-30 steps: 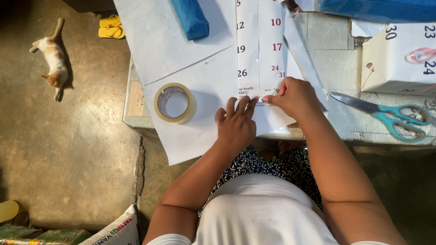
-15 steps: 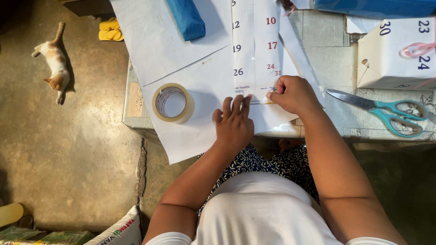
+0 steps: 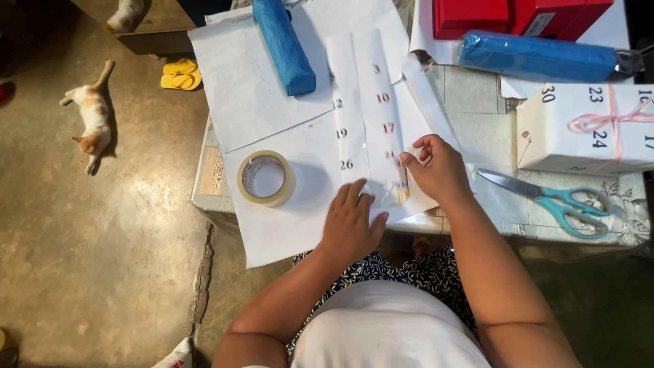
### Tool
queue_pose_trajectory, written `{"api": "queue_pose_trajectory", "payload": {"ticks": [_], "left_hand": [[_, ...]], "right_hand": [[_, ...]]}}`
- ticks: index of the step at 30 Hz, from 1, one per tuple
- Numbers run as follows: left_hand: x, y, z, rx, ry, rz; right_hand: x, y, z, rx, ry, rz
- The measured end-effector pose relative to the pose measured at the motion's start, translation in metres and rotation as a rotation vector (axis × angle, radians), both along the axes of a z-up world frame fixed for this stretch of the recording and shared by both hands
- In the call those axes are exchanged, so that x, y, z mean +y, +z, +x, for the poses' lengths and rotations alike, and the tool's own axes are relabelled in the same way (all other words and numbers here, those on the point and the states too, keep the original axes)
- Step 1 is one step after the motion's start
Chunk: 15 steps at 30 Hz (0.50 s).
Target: The person tapes a long white paper strip with printed numbers, folds its ends, and wraps it around a blue cylindrical object. They use scissors to cut tape and a pink ribbon to tie the bundle. The process is shown from start to finish on a table.
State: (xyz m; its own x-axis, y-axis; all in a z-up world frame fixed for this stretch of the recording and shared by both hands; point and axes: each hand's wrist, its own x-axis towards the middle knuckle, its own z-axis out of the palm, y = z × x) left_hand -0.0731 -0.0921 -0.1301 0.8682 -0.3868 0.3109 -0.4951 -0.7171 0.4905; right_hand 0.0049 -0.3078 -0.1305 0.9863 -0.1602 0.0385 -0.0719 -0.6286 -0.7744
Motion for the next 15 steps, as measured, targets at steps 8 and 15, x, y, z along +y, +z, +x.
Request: {"api": "queue_pose_trajectory", "payload": {"ticks": [8,15], "left_hand": [[0.014,0.008,0.005,0.089,0.123,-0.160],[0.004,0.030,0.020,0.686,0.054,-0.681]], "right_hand": [[0.019,0.007,-0.009,0.227,0.063,0.079],[0.022,-0.012,-0.031,-0.136,0.175,0.953]]}}
